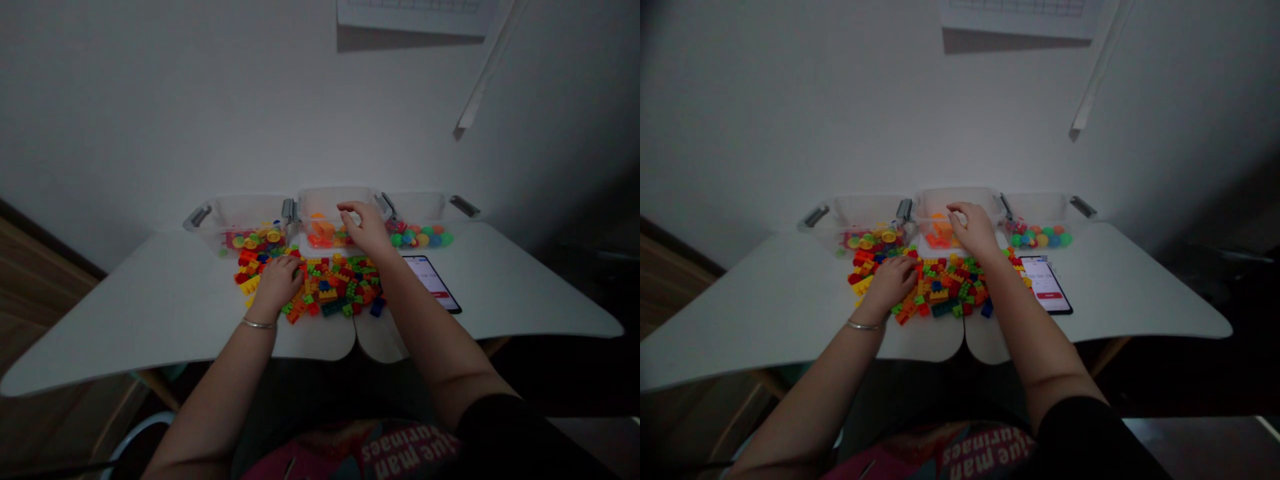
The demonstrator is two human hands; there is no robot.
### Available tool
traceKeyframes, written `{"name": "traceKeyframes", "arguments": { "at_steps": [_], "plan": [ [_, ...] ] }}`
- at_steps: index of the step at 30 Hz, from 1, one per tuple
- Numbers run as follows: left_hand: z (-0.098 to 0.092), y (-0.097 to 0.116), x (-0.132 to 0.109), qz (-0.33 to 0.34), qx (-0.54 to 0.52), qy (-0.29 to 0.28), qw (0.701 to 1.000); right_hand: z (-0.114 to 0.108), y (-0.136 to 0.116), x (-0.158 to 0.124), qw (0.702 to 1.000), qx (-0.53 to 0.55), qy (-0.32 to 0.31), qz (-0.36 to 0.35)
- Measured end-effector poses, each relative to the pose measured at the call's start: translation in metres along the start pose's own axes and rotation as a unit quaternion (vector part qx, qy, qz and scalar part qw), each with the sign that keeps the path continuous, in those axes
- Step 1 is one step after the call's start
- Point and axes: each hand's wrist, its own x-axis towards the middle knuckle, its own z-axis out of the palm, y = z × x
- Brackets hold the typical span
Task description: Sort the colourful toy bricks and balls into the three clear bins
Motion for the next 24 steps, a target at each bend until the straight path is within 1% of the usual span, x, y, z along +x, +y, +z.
{"name": "traceKeyframes", "arguments": {
  "at_steps": [3, 6, 8, 11, 13, 15, 19, 24],
  "plan": [
    [-0.001, 0.001, 0.001, 0.001, -0.003, -0.002, 1.000, -0.008, -0.007, -0.010, 0.999, 0.022, 0.045, -0.003],
    [-0.003, 0.003, 0.001, 0.001, -0.003, -0.005, 1.000, -0.013, -0.012, -0.022, 0.998, 0.034, 0.049, 0.005],
    [-0.004, 0.004, 0.001, 0.002, -0.004, -0.004, 1.000, -0.012, -0.012, -0.031, 0.999, 0.027, 0.024, 0.018],
    [-0.005, 0.005, 0.001, 0.004, -0.003, -0.005, 1.000, -0.004, -0.009, -0.046, 0.998, -0.005, -0.039, 0.044],
    [-0.004, 0.005, 0.002, 0.002, -0.001, -0.005, 1.000, 0.004, -0.006, -0.056, 0.994, -0.039, -0.078, 0.065],
    [-0.003, 0.005, 0.002, 0.003, 0.000, -0.004, 1.000, 0.011, -0.003, -0.066, 0.988, -0.085, -0.103, 0.077],
    [-0.002, 0.005, 0.002, 0.006, 0.000, -0.004, 1.000, 0.023, 0.001, -0.078, 0.976, -0.162, -0.129, 0.071],
    [-0.004, 0.006, 0.002, 0.006, 0.000, -0.007, 1.000, 0.030, 0.008, -0.082, 0.972, -0.186, -0.125, 0.074]
  ]
}}
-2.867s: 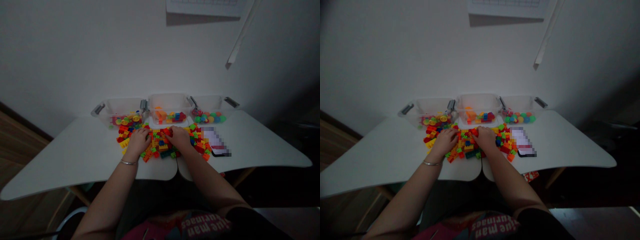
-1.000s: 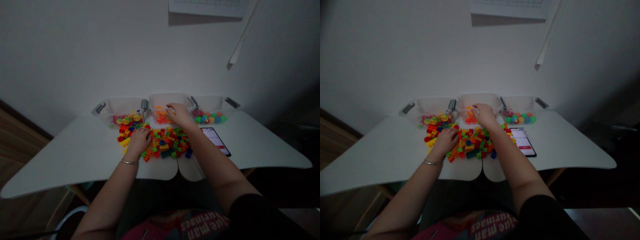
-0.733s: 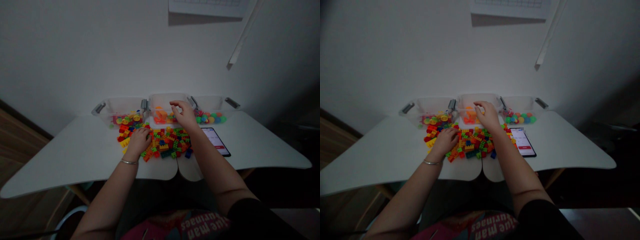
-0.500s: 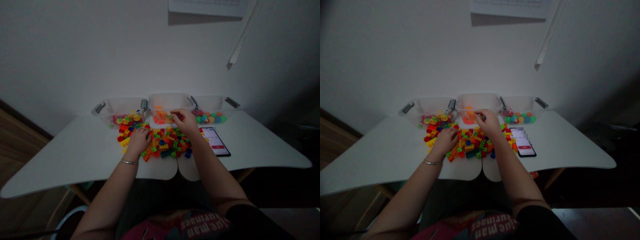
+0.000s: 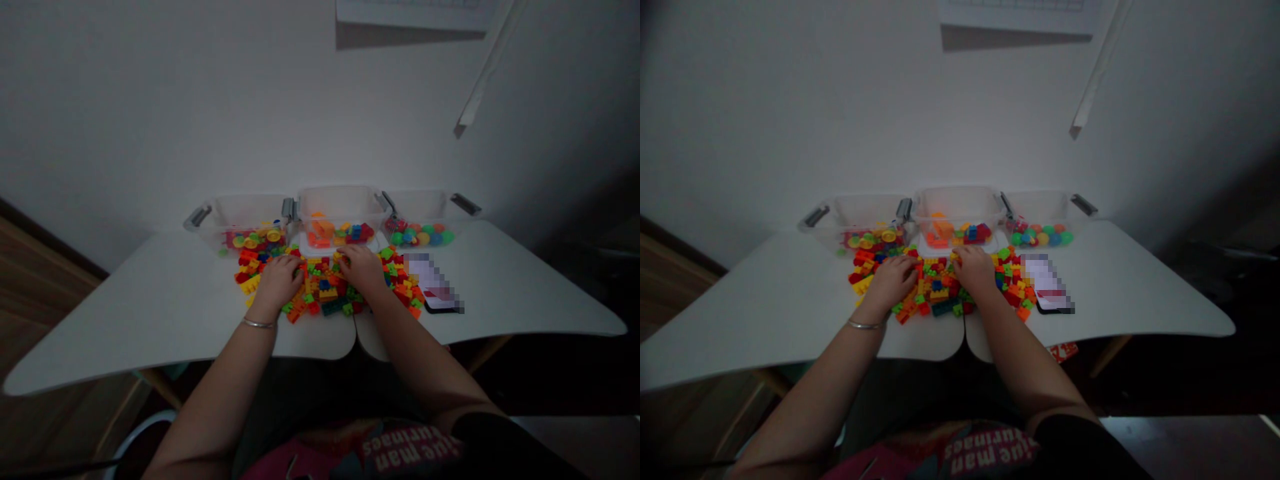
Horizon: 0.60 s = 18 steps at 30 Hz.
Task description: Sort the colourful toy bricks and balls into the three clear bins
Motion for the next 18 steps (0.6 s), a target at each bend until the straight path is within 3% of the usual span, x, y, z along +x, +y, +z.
{"name": "traceKeyframes", "arguments": {
  "at_steps": [18],
  "plan": [
    [0.0053, -0.0034, -0.0010, -0.001, -0.007, 0.007, 1.000, 0.0080, -0.0035, 0.0070, 1.000, 0.018, -0.021, -0.002]
  ]
}}
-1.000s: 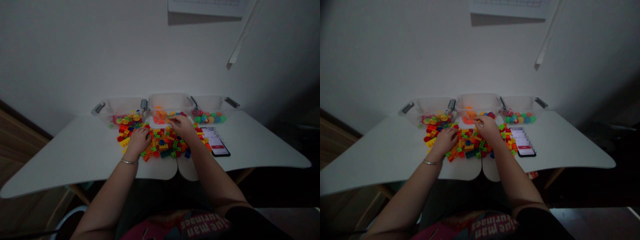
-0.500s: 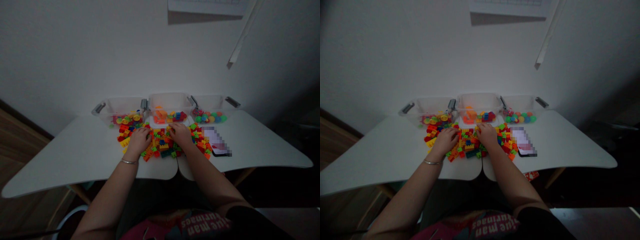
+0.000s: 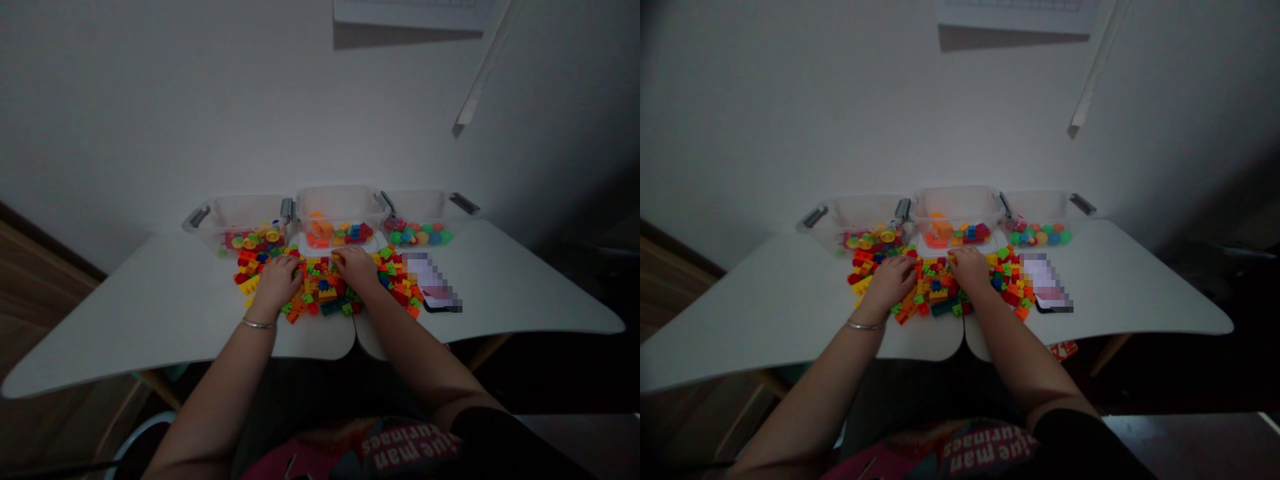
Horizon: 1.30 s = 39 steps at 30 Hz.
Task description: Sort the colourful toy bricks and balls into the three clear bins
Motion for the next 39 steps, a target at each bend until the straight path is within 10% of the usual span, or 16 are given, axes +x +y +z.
{"name": "traceKeyframes", "arguments": {
  "at_steps": [11, 21, 27, 39],
  "plan": [
    [-0.003, 0.002, 0.001, -0.005, -0.003, -0.004, 1.000, 0.000, 0.002, 0.000, 0.988, 0.135, 0.065, 0.020],
    [-0.003, 0.000, -0.002, -0.005, 0.007, -0.004, 1.000, -0.031, 0.000, 0.028, 0.871, 0.436, 0.208, 0.092],
    [-0.001, -0.004, -0.002, 0.001, 0.001, 0.008, 1.000, -0.058, 0.001, 0.064, 0.897, 0.339, 0.281, 0.033],
    [0.003, -0.008, -0.002, 0.001, 0.003, 0.012, 1.000, -0.061, -0.018, 0.073, 0.998, 0.046, 0.039, 0.024]
  ]
}}
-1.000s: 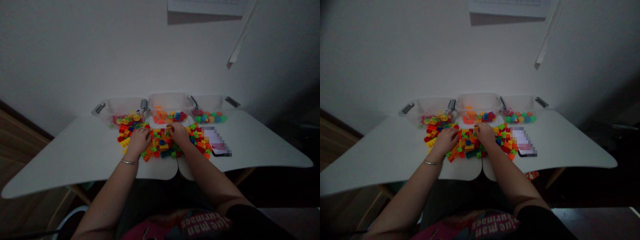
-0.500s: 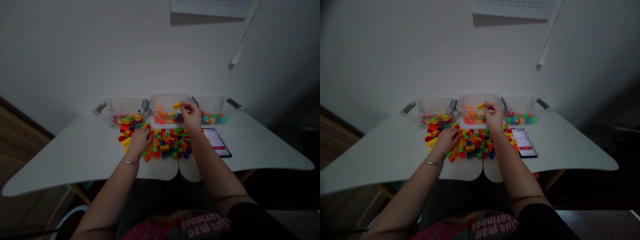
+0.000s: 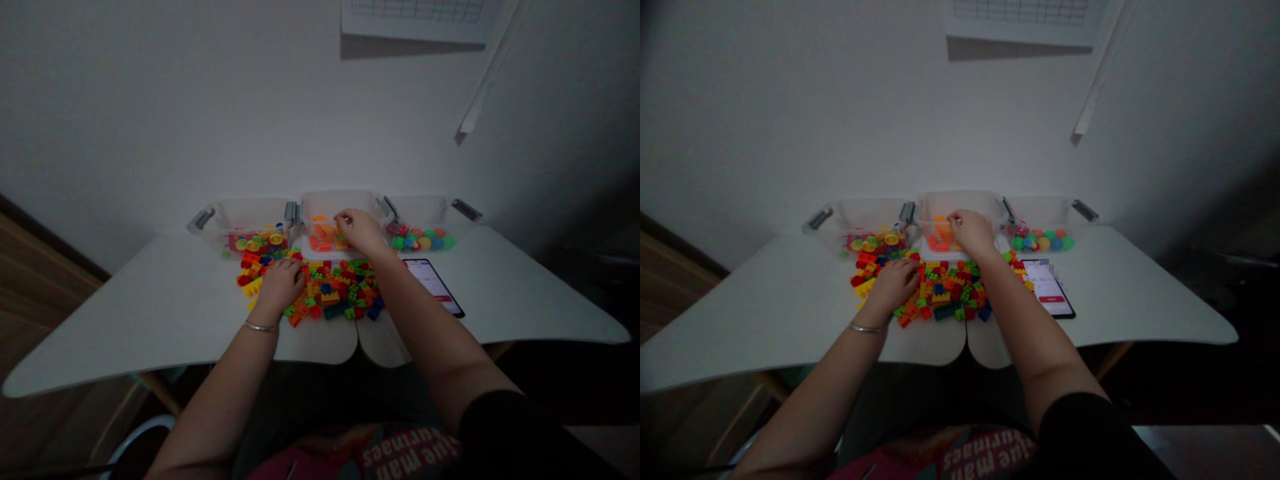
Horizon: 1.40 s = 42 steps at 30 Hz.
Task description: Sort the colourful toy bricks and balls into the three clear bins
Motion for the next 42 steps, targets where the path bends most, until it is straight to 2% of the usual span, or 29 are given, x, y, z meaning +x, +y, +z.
{"name": "traceKeyframes", "arguments": {
  "at_steps": [4, 9, 13, 20, 26, 31, 36, 42],
  "plan": [
    [-0.002, 0.002, 0.000, 0.000, 0.003, 0.000, 1.000, -0.004, -0.003, -0.002, 0.996, -0.084, -0.016, -0.002],
    [-0.002, 0.003, 0.000, 0.001, 0.007, 0.005, 1.000, -0.003, -0.002, 0.000, 0.996, -0.089, -0.020, -0.001],
    [-0.002, 0.003, 0.000, 0.000, 0.003, 0.005, 1.000, 0.000, 0.004, 0.002, 0.999, -0.037, -0.010, -0.007],
    [-0.002, 0.002, 0.000, 0.000, -0.003, 0.001, 1.000, -0.002, 0.016, -0.006, 0.988, 0.127, 0.053, -0.065],
    [-0.003, 0.004, 0.000, 0.004, -0.006, 0.005, 1.000, -0.018, 0.018, -0.032, 0.962, 0.218, 0.149, -0.072],
    [-0.008, 0.008, 0.001, 0.002, 0.002, -0.007, 1.000, -0.027, 0.015, -0.059, 0.957, 0.213, 0.178, -0.081],
    [-0.009, 0.010, 0.003, -0.002, 0.004, -0.017, 1.000, -0.015, 0.016, -0.080, 0.971, 0.159, 0.140, -0.107],
    [-0.004, 0.009, 0.003, 0.004, -0.003, -0.008, 1.000, 0.013, 0.003, -0.103, 0.990, 0.061, -0.062, -0.110]
  ]
}}
